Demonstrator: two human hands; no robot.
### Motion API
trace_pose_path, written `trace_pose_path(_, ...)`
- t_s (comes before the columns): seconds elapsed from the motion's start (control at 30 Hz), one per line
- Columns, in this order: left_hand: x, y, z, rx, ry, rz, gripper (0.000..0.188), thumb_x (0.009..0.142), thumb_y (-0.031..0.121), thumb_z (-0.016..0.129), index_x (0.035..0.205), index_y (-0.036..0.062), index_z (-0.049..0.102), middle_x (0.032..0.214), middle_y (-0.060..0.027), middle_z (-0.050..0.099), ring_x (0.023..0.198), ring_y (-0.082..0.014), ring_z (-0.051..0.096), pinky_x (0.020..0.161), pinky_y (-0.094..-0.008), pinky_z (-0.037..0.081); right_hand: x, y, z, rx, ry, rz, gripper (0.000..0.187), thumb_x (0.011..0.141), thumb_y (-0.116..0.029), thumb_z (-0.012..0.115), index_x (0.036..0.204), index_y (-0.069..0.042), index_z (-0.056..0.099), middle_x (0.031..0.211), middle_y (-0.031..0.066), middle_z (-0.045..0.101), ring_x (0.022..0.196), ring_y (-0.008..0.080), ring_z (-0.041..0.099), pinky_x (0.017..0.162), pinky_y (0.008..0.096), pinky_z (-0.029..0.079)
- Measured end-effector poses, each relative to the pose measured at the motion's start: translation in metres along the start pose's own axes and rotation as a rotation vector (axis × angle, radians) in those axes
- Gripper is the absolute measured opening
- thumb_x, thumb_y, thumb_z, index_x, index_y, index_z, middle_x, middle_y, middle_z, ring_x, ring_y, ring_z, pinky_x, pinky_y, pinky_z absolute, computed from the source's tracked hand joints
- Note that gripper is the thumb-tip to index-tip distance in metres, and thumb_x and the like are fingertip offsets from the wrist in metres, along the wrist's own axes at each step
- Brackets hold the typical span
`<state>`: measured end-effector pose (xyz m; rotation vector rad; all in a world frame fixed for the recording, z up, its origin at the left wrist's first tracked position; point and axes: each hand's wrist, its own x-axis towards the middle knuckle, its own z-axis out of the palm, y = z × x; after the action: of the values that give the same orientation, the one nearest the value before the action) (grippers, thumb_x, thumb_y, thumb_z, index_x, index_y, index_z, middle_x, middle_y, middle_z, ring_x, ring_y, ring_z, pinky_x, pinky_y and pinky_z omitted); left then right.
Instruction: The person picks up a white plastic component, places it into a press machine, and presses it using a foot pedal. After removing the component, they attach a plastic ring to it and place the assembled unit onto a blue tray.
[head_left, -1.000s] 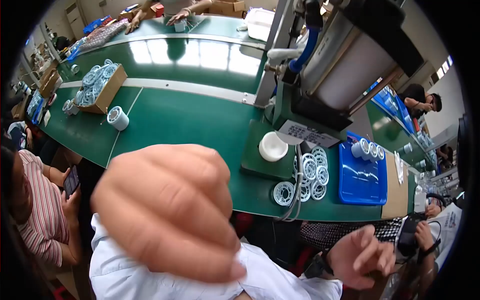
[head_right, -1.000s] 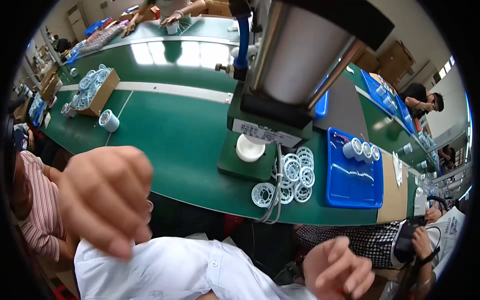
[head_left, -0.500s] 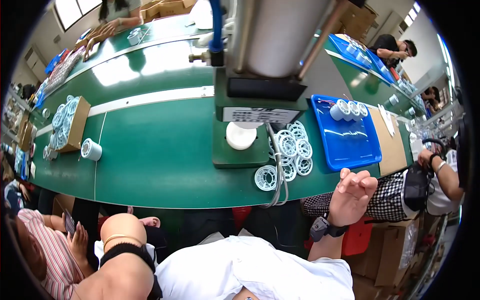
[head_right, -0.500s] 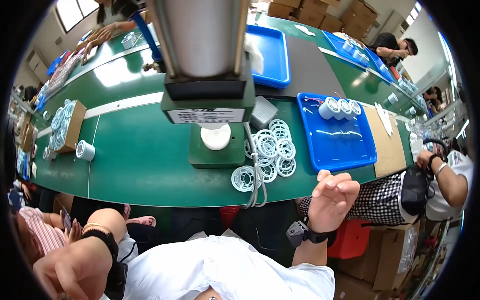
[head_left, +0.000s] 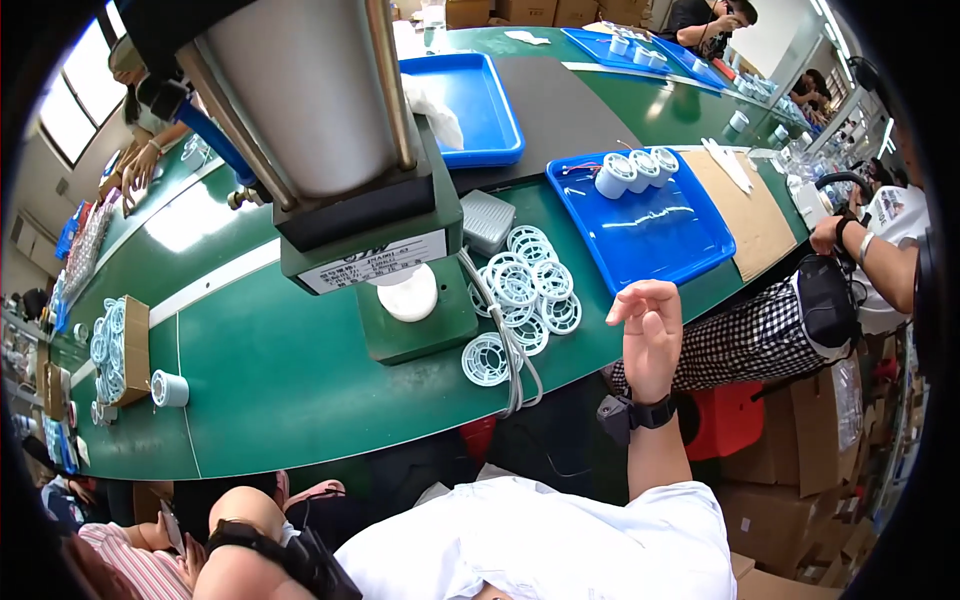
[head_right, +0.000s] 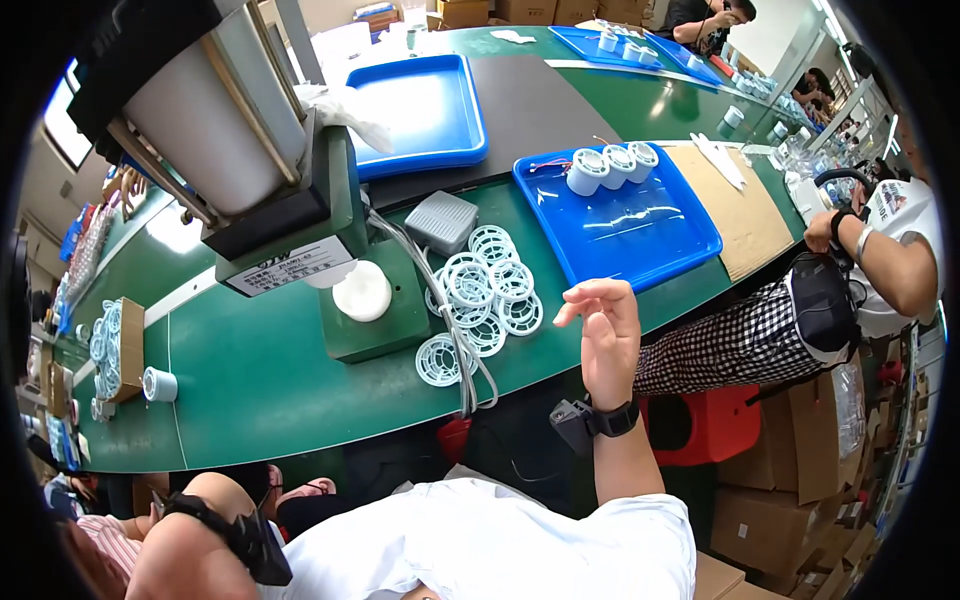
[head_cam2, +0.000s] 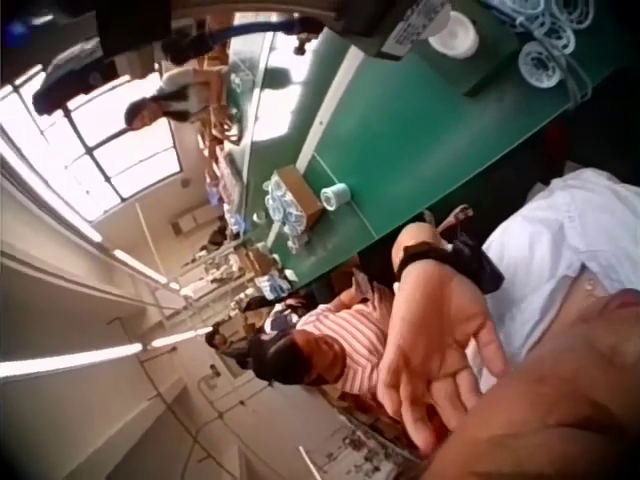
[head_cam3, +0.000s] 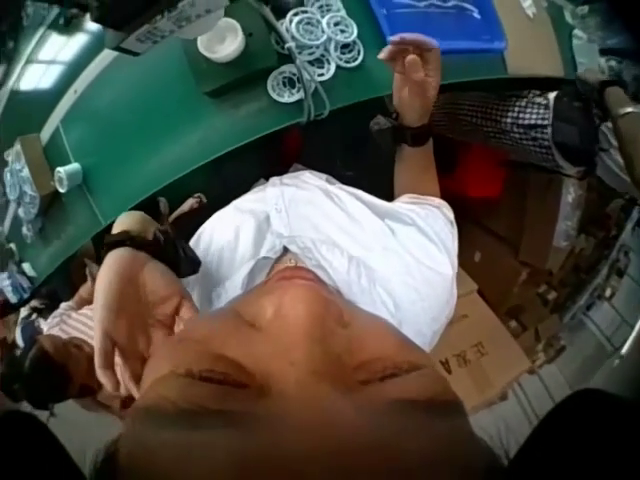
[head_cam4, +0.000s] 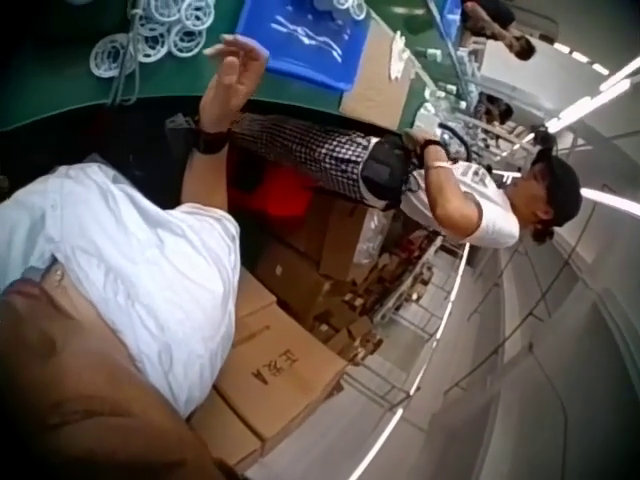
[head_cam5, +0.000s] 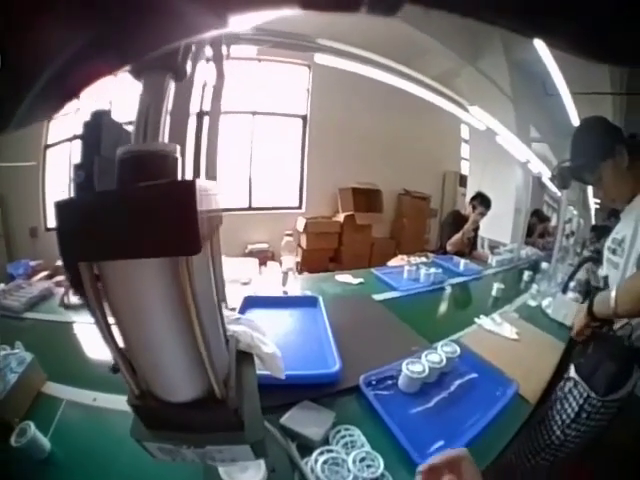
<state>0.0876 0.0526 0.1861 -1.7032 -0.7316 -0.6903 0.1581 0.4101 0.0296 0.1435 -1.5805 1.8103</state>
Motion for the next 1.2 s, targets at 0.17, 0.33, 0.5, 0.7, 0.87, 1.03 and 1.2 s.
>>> trace_pose_path(0.17,-0.065,0.010,0.005,0.358,-0.052,-0.182,0.044,0.092,0.044,0.044,0.125,0.0150,0.048,0.133,-0.0028,0.046,0.116,-0.0259,0.046,0.089,-0.0463,0.042,0.018,0.017,-0.003,-0.093,-0.015,0.274,0.023,0.093,-0.020,0.049,0.108,-0.003,0.050,0.102,0.0069,0.056,0.083,0.0139,0.055,0.076,0.0261,0.044)
trace_pose_path(0.33,-0.141,-0.023,0.006,0.045,-0.451,-1.286,0.035,0.084,0.022,0.056,0.113,0.0019,0.056,0.112,-0.0147,0.056,0.114,-0.0294,0.048,0.092,-0.0384,0.041,0.075,0.022,-0.002,-0.041,-0.108,0.529,0.025,0.093,-0.018,0.047,0.114,-0.003,0.049,0.103,0.0055,0.056,0.085,0.0118,0.055,0.075,0.0246,0.044)
trace_pose_path(0.5,-0.269,-0.018,-0.008,-0.207,-0.006,-2.130,0.038,0.081,0.022,0.061,0.113,0.0028,0.058,0.119,-0.0169,0.054,0.118,-0.0300,0.046,0.097,-0.0392,0.036,0.179,0.073,0.024,-0.237,-0.252,0.667,0.039,0.092,-0.021,0.051,0.125,-0.002,0.043,0.112,0.0073,0.054,0.090,0.0127,0.058,0.071,0.0250,0.046)
trace_pose_path(0.7,-0.260,-0.010,0.015,0.305,-1.095,-1.567,0.044,0.083,0.029,0.059,0.123,0.0125,0.054,0.134,-0.0114,0.045,0.129,-0.0299,0.035,0.104,-0.0526,0.025,0.230,0.115,0.042,-0.714,-0.244,0.714,0.063,0.085,-0.024,0.058,0.138,-0.005,0.030,0.114,0.0155,0.057,0.069,0.0181,0.064,0.051,0.0260,0.051)
trace_pose_path(0.87,-0.248,-0.009,0.018,0.339,-1.140,-1.581,0.045,0.085,0.035,0.055,0.128,0.0204,0.050,0.137,-0.0090,0.042,0.131,-0.0284,0.033,0.105,-0.0561,0.021,0.261,0.159,0.037,-0.742,-0.265,0.692,0.065,0.082,-0.020,0.057,0.140,-0.010,0.029,0.105,0.0163,0.060,0.057,0.0181,0.063,0.045,0.0251,0.049)
trace_pose_path(1.03,-0.244,-0.023,0.040,0.282,-1.039,-1.518,0.044,0.087,0.037,0.051,0.128,0.0213,0.049,0.138,-0.0095,0.041,0.131,-0.0277,0.032,0.105,-0.0557,0.020,0.294,0.188,-0.045,-1.345,-0.405,0.028,0.050,0.087,-0.022,0.056,0.133,-0.007,0.042,0.114,0.0159,0.059,0.101,0.0233,0.059,0.076,0.0320,0.051)
trace_pose_path(1.2,-0.255,-0.016,0.016,0.364,-1.047,-1.602,0.044,0.086,0.036,0.054,0.127,0.0225,0.050,0.139,-0.0088,0.040,0.131,-0.0279,0.032,0.106,-0.0555,0.018,0.230,0.109,-0.025,0.352,-0.172,0.444,0.012,0.094,-0.023,0.048,0.100,-0.013,0.053,0.084,0.0007,0.055,0.079,0.0143,0.054,0.073,0.0294,0.045)
